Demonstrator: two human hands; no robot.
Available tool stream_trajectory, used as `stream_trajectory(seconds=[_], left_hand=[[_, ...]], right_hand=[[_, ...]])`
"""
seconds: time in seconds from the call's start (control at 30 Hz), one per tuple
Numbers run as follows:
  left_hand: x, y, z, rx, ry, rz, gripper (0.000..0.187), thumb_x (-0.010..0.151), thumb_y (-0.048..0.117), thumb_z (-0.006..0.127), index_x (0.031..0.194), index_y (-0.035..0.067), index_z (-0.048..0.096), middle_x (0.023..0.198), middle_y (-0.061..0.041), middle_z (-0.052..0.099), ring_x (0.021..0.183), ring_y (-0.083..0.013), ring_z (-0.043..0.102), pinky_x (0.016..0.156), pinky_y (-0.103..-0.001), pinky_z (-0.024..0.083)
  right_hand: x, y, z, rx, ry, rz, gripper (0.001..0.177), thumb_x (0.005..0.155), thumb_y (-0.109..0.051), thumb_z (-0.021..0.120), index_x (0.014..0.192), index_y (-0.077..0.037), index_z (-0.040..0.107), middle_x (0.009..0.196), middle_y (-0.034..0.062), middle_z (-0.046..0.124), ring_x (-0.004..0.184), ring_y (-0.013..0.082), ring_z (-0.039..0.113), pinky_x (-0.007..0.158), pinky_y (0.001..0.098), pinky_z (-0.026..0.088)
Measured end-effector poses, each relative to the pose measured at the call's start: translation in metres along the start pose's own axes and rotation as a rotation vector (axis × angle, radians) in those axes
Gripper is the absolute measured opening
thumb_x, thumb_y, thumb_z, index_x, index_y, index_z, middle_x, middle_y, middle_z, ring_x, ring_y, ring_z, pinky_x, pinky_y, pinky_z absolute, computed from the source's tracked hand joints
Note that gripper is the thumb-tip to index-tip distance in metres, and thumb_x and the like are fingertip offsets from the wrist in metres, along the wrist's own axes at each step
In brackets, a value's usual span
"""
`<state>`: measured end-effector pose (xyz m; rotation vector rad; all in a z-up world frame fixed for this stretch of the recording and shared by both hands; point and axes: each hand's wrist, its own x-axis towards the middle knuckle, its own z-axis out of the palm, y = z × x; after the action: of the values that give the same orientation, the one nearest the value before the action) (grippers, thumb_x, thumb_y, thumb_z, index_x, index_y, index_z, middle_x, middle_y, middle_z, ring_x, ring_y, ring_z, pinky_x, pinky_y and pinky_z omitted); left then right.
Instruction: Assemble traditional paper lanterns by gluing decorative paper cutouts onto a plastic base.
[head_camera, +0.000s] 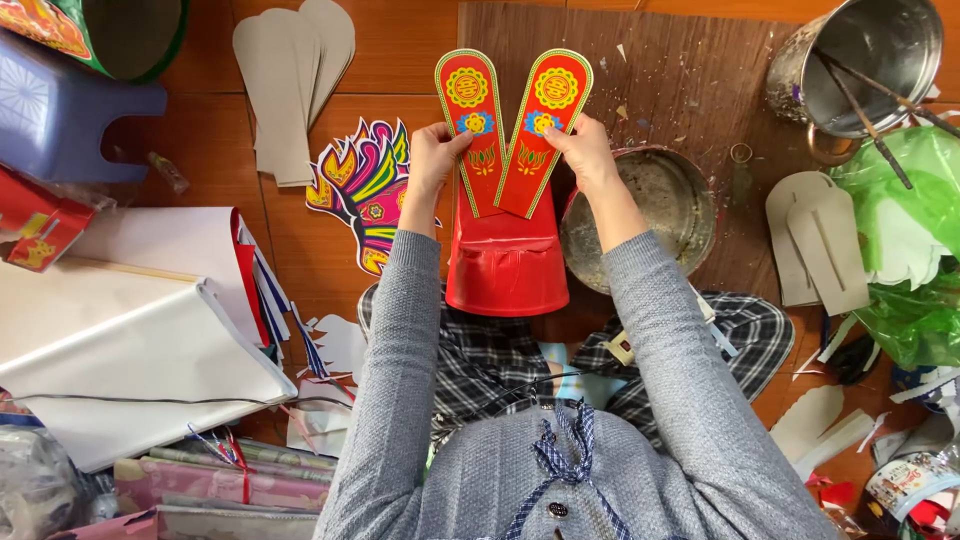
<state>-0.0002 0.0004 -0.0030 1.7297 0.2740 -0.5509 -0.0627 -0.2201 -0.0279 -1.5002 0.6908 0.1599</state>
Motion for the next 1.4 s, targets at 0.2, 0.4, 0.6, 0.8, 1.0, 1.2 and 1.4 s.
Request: stream_trajectory(seconds=[0.2, 0.4, 0.6, 0.8, 1.0, 1.2, 1.4], left_hand=[[0.002, -0.009, 0.000, 0.018, 0.017, 0.027, 0.011, 0.077, 0.018, 0.080, 0.075, 0.010, 0.073, 0.065, -0.001, 0.066, 0.064, -0.0072, 0.057, 0.063, -0.021, 0.045], [0.006, -0.019, 0.001, -0.002, 0.013, 0.029, 0.011, 0.078, 0.017, 0.080, 0.080, 0.008, 0.074, 0.068, -0.003, 0.068, 0.065, -0.0085, 0.060, 0.062, -0.021, 0.048], [-0.003, -0.012, 0.000, 0.044, 0.025, 0.041, 0.016, 0.084, 0.020, 0.077, 0.085, 0.004, 0.074, 0.072, -0.008, 0.069, 0.067, -0.0118, 0.062, 0.063, -0.025, 0.050], [-0.024, -0.025, 0.009, 0.652, 0.217, 0.747, 0.053, 0.081, -0.003, 0.077, 0.130, -0.004, 0.057, 0.131, -0.034, 0.047, 0.125, -0.0513, 0.043, 0.104, -0.057, 0.037], [-0.067, -0.009, 0.004, 0.992, -0.383, 0.832, 0.029, 0.097, 0.012, 0.052, 0.120, 0.021, 0.068, 0.126, -0.014, 0.058, 0.118, -0.0324, 0.054, 0.086, -0.044, 0.052], [-0.054, -0.032, 0.001, 1.139, -0.442, 0.936, 0.035, 0.096, 0.013, 0.044, 0.121, 0.026, 0.064, 0.128, -0.007, 0.053, 0.120, -0.0273, 0.046, 0.086, -0.035, 0.045], [-0.050, -0.035, -0.002, 1.084, -0.446, 0.910, 0.036, 0.096, 0.015, 0.043, 0.123, 0.028, 0.063, 0.131, -0.004, 0.050, 0.121, -0.0264, 0.045, 0.085, -0.034, 0.046]], right_hand=[[0.001, 0.000, 0.002, 0.006, -0.039, -0.086, 0.026, 0.084, -0.011, 0.078, 0.106, -0.001, 0.067, 0.096, 0.0070, 0.069, 0.089, 0.0136, 0.064, 0.077, 0.0310, 0.055], [0.010, 0.010, -0.001, -0.036, -0.062, -0.109, 0.026, 0.086, -0.009, 0.075, 0.108, 0.000, 0.065, 0.095, 0.0083, 0.071, 0.087, 0.0150, 0.065, 0.073, 0.0329, 0.056], [0.004, 0.001, -0.002, -0.094, -0.072, -0.134, 0.027, 0.087, -0.009, 0.075, 0.110, 0.001, 0.063, 0.095, 0.0127, 0.072, 0.087, 0.0173, 0.067, 0.072, 0.0356, 0.057], [0.003, -0.001, 0.000, -0.164, -0.054, -0.168, 0.025, 0.087, -0.008, 0.074, 0.106, 0.003, 0.064, 0.089, 0.0132, 0.071, 0.083, 0.0184, 0.068, 0.068, 0.0355, 0.056], [0.007, 0.008, 0.001, -0.185, -0.045, -0.193, 0.028, 0.086, -0.009, 0.075, 0.106, 0.006, 0.063, 0.090, 0.0171, 0.070, 0.087, 0.0228, 0.069, 0.068, 0.0397, 0.056], [0.017, 0.031, 0.001, -0.174, 0.000, -0.139, 0.034, 0.085, -0.012, 0.077, 0.110, 0.003, 0.061, 0.084, 0.0171, 0.070, 0.074, 0.0194, 0.068, 0.056, 0.0339, 0.055], [-0.049, -0.031, 0.022, -0.819, 0.200, -0.722, 0.055, 0.082, 0.007, 0.077, 0.129, 0.007, 0.050, 0.107, 0.0241, 0.048, 0.097, 0.0371, 0.046, 0.084, 0.0492, 0.039]])
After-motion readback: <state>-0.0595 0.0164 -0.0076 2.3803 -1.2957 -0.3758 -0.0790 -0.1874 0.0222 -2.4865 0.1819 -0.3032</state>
